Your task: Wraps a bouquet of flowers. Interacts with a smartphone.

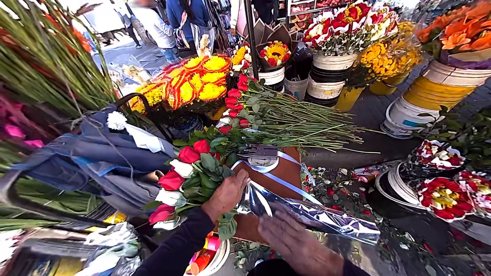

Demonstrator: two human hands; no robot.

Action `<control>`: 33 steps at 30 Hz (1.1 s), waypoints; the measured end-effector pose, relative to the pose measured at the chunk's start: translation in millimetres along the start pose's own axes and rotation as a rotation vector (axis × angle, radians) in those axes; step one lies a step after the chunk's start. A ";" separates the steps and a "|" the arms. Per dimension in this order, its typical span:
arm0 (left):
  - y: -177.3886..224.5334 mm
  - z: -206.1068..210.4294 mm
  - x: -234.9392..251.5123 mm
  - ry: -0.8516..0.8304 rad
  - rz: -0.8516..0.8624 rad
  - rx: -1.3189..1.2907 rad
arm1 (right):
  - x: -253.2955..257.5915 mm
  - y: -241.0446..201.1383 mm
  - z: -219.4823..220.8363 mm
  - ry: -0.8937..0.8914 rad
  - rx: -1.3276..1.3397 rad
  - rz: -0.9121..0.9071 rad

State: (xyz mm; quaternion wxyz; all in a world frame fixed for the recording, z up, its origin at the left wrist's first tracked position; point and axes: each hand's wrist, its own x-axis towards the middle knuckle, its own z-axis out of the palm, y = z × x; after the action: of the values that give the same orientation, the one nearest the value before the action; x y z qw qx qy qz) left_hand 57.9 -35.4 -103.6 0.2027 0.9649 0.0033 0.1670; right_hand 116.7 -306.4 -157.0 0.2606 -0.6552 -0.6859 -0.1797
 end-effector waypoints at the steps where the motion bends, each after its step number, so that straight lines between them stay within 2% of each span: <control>1: 0.6 -0.5 1.5 -0.015 -0.012 0.009 | 4.3 7.0 14.0 -0.017 -0.108 0.074; 4: 2.3 -5.0 9.4 -0.138 -0.101 0.009 | 14.4 28.7 30.1 -0.144 -0.309 0.254; 6: 1.4 -4.1 15.5 -0.216 -0.155 0.005 | 22.1 31.5 26.9 -0.230 -0.316 0.273; 10: 1.7 -2.7 24.4 -0.260 -0.188 0.006 | 31.2 34.8 21.2 -0.342 -0.272 0.289; 12: 9.9 -4.5 21.0 -0.200 -0.115 0.121 | 31.2 35.1 23.0 -0.321 -0.288 0.278; 13: 16.1 -6.2 16.0 -0.183 -0.010 0.194 | 31.6 34.9 23.8 -0.309 -0.300 0.272; 14: 26.2 -10.5 11.4 -0.268 0.080 0.229 | 32.4 35.1 24.3 -0.297 -0.306 0.270; 15: 37.0 -13.5 7.2 -0.428 0.145 0.235 | 32.7 35.0 24.5 -0.290 -0.306 0.272; 17: 42.9 -7.4 3.5 -0.696 0.160 0.212 | 31.4 32.9 23.4 -0.300 -0.307 0.274; 20: 23.4 0.4 20.9 -0.804 0.069 0.328 | 32.5 28.6 23.8 -0.308 -0.362 0.284; 23: 20.7 0.9 35.3 -0.889 0.060 0.419 | 31.5 27.5 21.0 -0.308 -0.341 0.302; 26: 31.3 -10.9 37.7 -0.885 0.100 0.439 | 24.7 28.4 20.1 -0.242 -0.283 0.335; 29: 45.6 -25.4 36.8 -0.831 0.172 0.492 | 27.9 22.7 4.6 -0.305 -0.148 0.497; 31: 51.8 -33.6 34.9 -0.711 0.232 0.530 | 42.0 25.0 -14.2 -0.377 -0.061 0.584; 33: 51.9 -37.7 32.2 -0.497 0.322 0.588 | 63.5 37.4 -35.5 -0.474 -0.012 0.637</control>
State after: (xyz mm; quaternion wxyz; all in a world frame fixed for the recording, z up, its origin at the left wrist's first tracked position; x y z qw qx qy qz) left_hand 72.9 -66.0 -40.4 -0.1154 0.9808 -0.1492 -0.0494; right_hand 157.8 -273.3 -94.4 0.1341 -0.8600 -0.4884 0.0621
